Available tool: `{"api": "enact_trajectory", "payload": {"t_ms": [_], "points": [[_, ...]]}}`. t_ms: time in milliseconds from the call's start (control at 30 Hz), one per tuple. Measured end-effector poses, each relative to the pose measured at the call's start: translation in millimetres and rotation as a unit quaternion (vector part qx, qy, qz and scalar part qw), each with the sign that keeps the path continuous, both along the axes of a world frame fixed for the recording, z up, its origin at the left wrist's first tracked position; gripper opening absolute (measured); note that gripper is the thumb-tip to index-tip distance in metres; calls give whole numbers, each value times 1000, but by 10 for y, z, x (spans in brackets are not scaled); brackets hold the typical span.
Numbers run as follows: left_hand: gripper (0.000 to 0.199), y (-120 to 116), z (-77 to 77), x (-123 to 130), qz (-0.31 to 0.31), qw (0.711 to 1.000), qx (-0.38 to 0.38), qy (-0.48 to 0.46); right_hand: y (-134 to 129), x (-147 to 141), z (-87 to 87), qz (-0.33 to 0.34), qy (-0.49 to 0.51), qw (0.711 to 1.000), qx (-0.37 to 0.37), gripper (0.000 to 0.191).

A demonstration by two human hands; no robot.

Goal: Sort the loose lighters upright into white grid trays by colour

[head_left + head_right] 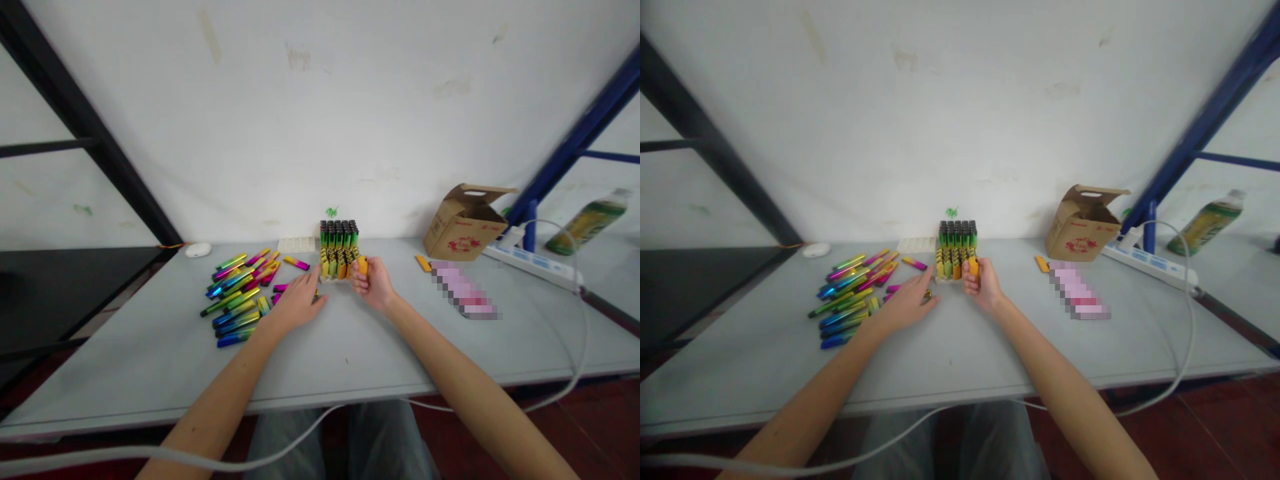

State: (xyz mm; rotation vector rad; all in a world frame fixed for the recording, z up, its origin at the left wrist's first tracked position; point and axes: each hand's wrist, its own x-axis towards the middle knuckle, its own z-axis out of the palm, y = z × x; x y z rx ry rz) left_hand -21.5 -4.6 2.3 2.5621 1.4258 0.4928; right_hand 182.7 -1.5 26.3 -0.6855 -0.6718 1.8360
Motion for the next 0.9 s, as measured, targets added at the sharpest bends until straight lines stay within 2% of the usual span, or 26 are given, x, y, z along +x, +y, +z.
{"api": "enact_trajectory", "payload": {"t_ms": [233,500,733,900], "points": [[78,-23,27,6,-13,1000,13,-19,-31,-3,7,12,14,998,54,29],[75,-27,37,0,-20,999,17,-26,-34,4,-9,36,-12,998,57,24],[77,-30,47,13,-15,999,9,-29,-31,-33,-41,24,-58,995,72,20],[77,-30,40,13,-11,1000,8,-19,-26,-69,-58,4,-111,983,146,29]]}}
